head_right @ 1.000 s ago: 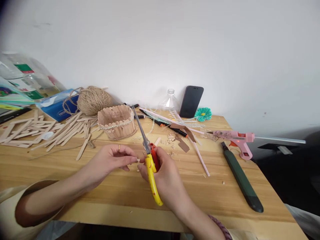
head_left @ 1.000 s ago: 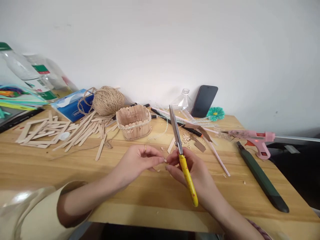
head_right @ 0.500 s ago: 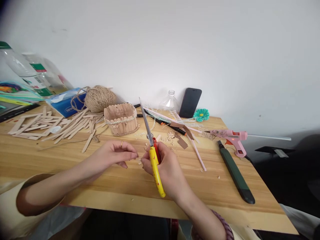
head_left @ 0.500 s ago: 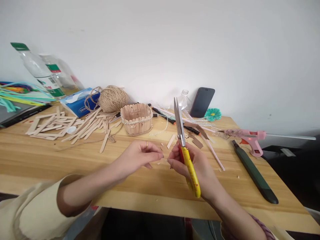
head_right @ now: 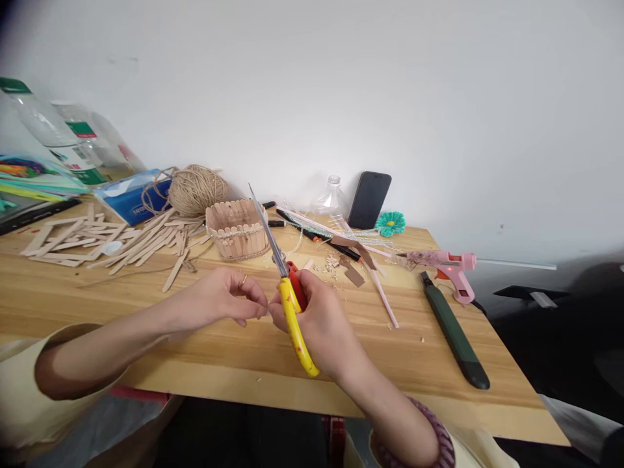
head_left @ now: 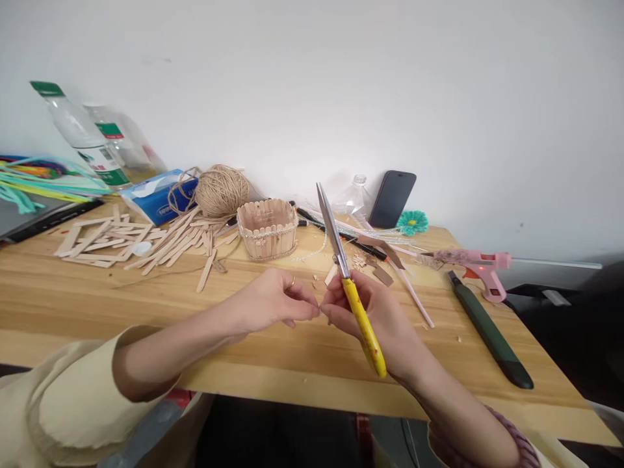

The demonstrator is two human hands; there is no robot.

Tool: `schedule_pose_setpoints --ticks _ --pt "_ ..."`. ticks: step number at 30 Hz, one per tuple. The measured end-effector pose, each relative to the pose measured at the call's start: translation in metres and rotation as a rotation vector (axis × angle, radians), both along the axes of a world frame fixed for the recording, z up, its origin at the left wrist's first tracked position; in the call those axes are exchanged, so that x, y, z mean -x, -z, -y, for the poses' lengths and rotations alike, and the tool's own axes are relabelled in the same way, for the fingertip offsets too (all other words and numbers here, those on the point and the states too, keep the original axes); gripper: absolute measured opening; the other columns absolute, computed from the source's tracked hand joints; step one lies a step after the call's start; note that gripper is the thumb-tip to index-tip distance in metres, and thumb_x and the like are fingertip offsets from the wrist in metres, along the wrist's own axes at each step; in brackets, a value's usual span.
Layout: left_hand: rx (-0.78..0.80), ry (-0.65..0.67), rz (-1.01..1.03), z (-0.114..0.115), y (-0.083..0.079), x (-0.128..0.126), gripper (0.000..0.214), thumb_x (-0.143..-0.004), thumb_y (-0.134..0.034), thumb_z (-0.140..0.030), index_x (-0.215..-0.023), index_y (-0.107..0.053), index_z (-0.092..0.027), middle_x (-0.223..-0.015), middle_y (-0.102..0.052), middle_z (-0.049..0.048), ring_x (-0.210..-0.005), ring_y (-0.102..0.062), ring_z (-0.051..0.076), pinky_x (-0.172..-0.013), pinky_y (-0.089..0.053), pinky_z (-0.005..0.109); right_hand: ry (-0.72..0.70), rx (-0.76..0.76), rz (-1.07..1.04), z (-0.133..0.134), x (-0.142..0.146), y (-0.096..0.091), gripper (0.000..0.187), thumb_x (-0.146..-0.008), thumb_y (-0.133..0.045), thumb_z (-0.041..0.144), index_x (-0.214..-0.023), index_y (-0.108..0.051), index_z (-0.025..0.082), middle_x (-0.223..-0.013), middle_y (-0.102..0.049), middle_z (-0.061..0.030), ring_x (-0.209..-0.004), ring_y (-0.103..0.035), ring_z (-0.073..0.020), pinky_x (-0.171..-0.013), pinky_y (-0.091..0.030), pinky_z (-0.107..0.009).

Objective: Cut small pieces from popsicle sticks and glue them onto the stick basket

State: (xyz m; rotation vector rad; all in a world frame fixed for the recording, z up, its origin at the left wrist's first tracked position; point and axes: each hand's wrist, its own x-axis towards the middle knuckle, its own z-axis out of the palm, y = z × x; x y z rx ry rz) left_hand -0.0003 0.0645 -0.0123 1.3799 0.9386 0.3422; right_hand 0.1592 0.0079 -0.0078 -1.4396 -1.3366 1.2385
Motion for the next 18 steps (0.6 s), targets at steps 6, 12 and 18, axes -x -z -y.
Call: schedule_pose_setpoints --ticks 6,12,18 --pt "-0.057 -0.29 0.167 0.005 -0.004 0.004 0.006 -0.062 -0.071 -0.023 -0.06 -0.069 -0.018 -0.061 -0.065 -0.0026 -0.059 -0.052 0.01 -0.056 -0.042 0.02 0.015 -0.033 0.002 0.014 -0.008 0.018 0.039 -0.074 -0.059 0.057 -0.08 -0.048 0.021 -0.068 -0.045 0.0033 -0.057 -0.042 -0.0129 -0.048 -0.036 -0.024" --pt "-0.134 -0.426 0.315 0.006 -0.007 -0.001 0.006 -0.064 -0.072 -0.023 -0.062 -0.07 -0.018 -0.062 -0.067 -0.0027 -0.058 -0.053 0.009 -0.057 -0.043 0.019 -0.167 0.015 0.146 0.032 -0.01 0.018 0.058 -0.071 -0.044 0.077 -0.079 -0.045 0.019 -0.074 -0.043 -0.0002 -0.066 -0.042 -0.0167 -0.061 -0.036 -0.028" --pt "-0.153 -0.495 0.394 0.008 -0.002 -0.006 0.004 -0.067 -0.072 -0.022 -0.065 -0.071 -0.019 -0.065 -0.068 -0.0027 -0.064 -0.057 0.01 -0.059 -0.043 0.019 -0.226 0.008 0.235 0.033 -0.008 0.019 0.056 -0.077 -0.035 0.075 -0.083 -0.042 0.02 -0.075 -0.039 0.001 -0.066 -0.037 -0.016 -0.061 -0.031 -0.028"
